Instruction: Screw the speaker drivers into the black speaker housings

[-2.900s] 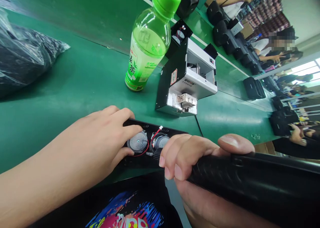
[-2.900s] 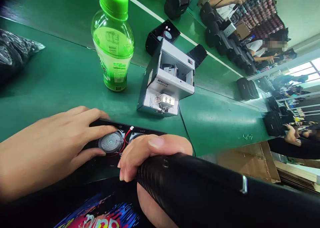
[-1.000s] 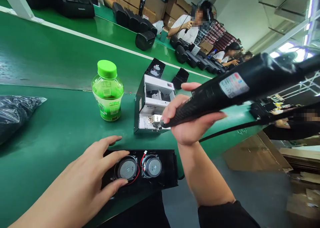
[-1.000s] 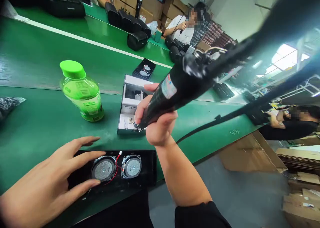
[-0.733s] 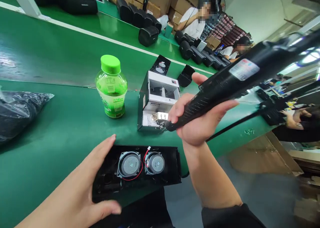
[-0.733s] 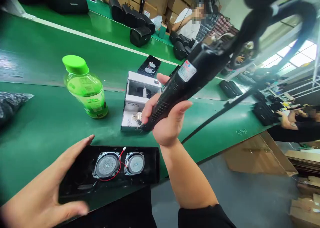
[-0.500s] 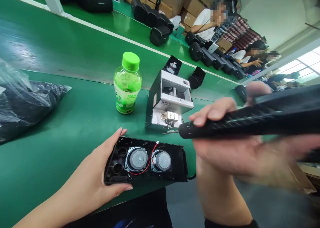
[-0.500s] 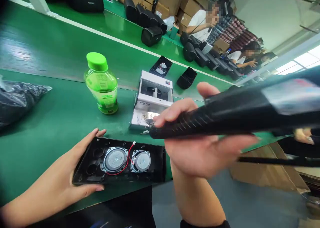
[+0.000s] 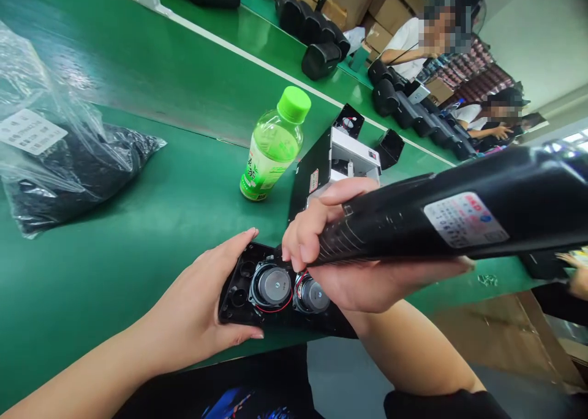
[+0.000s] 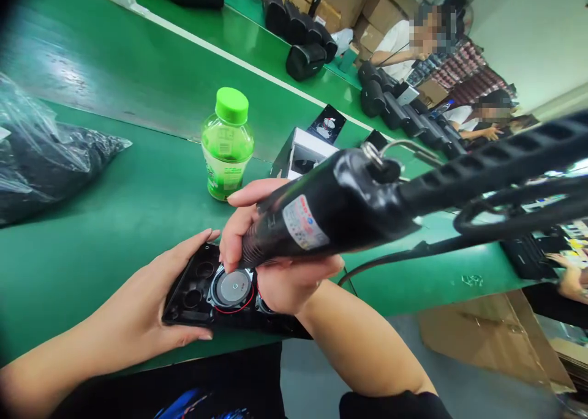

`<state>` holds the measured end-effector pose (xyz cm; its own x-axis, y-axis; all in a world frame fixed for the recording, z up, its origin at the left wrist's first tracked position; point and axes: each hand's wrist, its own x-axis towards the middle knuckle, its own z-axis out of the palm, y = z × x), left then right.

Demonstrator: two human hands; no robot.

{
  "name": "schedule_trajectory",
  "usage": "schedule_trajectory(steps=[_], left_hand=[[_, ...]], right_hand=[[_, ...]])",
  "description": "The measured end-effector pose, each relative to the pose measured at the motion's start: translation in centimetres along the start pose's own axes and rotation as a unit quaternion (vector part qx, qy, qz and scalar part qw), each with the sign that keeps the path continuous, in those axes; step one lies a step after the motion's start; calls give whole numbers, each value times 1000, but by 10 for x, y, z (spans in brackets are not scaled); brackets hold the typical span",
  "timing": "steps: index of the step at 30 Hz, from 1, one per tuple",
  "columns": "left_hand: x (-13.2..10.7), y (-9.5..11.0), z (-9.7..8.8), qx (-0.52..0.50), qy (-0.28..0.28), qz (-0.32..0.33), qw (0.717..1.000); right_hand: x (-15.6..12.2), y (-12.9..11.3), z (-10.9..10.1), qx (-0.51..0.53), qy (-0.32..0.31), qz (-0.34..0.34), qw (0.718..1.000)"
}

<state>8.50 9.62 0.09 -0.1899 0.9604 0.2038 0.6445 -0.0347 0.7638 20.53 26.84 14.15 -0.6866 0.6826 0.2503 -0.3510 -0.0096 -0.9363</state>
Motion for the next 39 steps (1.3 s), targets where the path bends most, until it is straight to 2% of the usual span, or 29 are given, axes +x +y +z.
schedule_trajectory(steps=[9, 17, 22, 25, 29, 34, 39], left_hand=[[0, -3, 1, -1, 6, 27, 1000], [-1, -5, 3, -9, 11, 25, 1000], [1, -1, 4, -25, 13, 8, 1000], [2, -1, 3, -32, 11, -5, 999], [1, -4, 6, -40, 10, -18, 999], [0, -8, 9, -43, 9, -16, 999], [1, -10, 7, -34, 11, -12, 999]], right_hand=[[-1, 2, -2, -17, -12, 19, 1000], [1, 10, 3, -8, -18, -11, 1000], [-1, 22, 4, -9, -26, -47, 999], [-2, 32, -1, 0, -17, -39, 999], [-3, 42, -8, 13, -49, -24, 998], [-4, 48, -10, 17, -72, -65, 995], [-12, 51, -7, 45, -48, -30, 997]])
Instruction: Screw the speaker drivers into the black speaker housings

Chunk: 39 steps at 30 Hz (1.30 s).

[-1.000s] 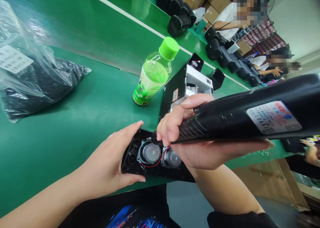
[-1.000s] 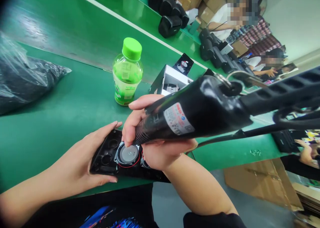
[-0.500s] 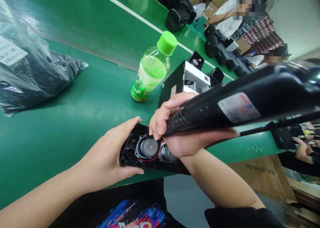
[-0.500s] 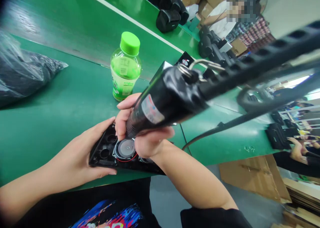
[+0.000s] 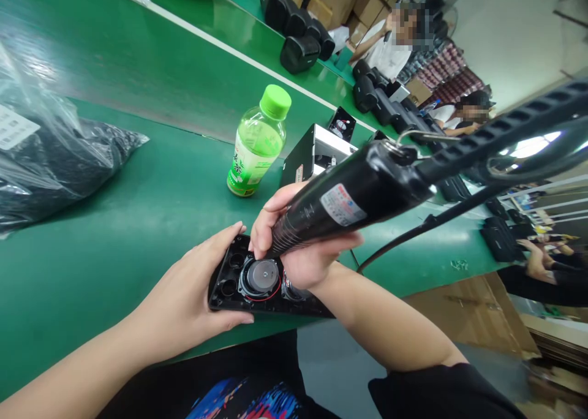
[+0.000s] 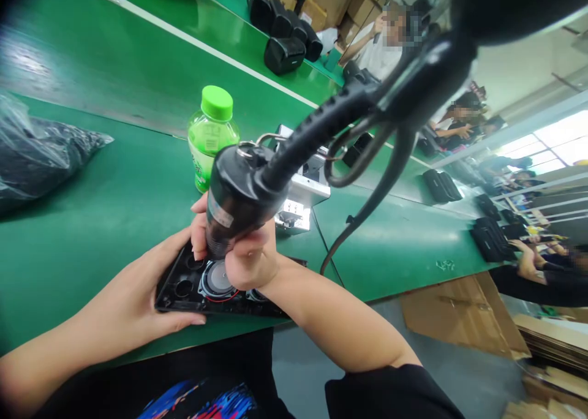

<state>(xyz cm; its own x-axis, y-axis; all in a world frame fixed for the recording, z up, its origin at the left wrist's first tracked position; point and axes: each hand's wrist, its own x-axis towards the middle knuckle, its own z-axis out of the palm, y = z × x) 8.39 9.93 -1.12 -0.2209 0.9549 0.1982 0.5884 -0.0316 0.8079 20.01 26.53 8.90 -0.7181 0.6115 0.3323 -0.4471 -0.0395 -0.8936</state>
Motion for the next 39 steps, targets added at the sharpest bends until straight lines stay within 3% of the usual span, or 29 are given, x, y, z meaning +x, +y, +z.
schedule_trajectory(steps=[4, 6, 9, 12, 14, 17, 19, 24, 28, 31, 33, 37, 39], left_hand=[[-1, -1, -2, 0, -11, 1, 1000], [-2, 1, -3, 5, -11, 2, 1000], [-3, 7, -4, 20, -11, -15, 1000], [-3, 8, -5, 37, -13, -36, 999], [-4, 3, -5, 49, -9, -33, 998], [-4, -8, -4, 63, 0, -8, 998], [-5, -11, -3, 57, 3, -13, 998], [-5, 1, -4, 31, -12, -59, 998], [-5, 4, -5, 28, -15, -62, 998], [-3, -1, -5, 34, -11, -47, 998], [-3, -5, -5, 42, -10, -23, 999], [-1, -5, -5, 44, -9, -8, 999], [-1, -2, -4, 38, -8, -9, 999]], right_hand=[[-5, 0, 4, 0, 11, 10, 1000], [-2, -14, 7, 1, 19, 11, 1000], [8, -59, 5, -10, 62, -25, 998], [17, -110, -8, -115, 105, -104, 982], [21, -126, -22, -178, 134, -162, 961], [25, -119, -43, -202, 157, -207, 944], [28, -103, -52, -194, 144, -198, 950], [37, -75, -62, -191, 101, -228, 949], [39, -72, -68, -185, 171, -214, 944], [35, -71, -71, -165, 200, -164, 952], [28, -73, -69, -164, 203, -142, 955], [5, -98, -47, -149, 169, -210, 951], [-7, -116, -29, -148, 115, -139, 972]])
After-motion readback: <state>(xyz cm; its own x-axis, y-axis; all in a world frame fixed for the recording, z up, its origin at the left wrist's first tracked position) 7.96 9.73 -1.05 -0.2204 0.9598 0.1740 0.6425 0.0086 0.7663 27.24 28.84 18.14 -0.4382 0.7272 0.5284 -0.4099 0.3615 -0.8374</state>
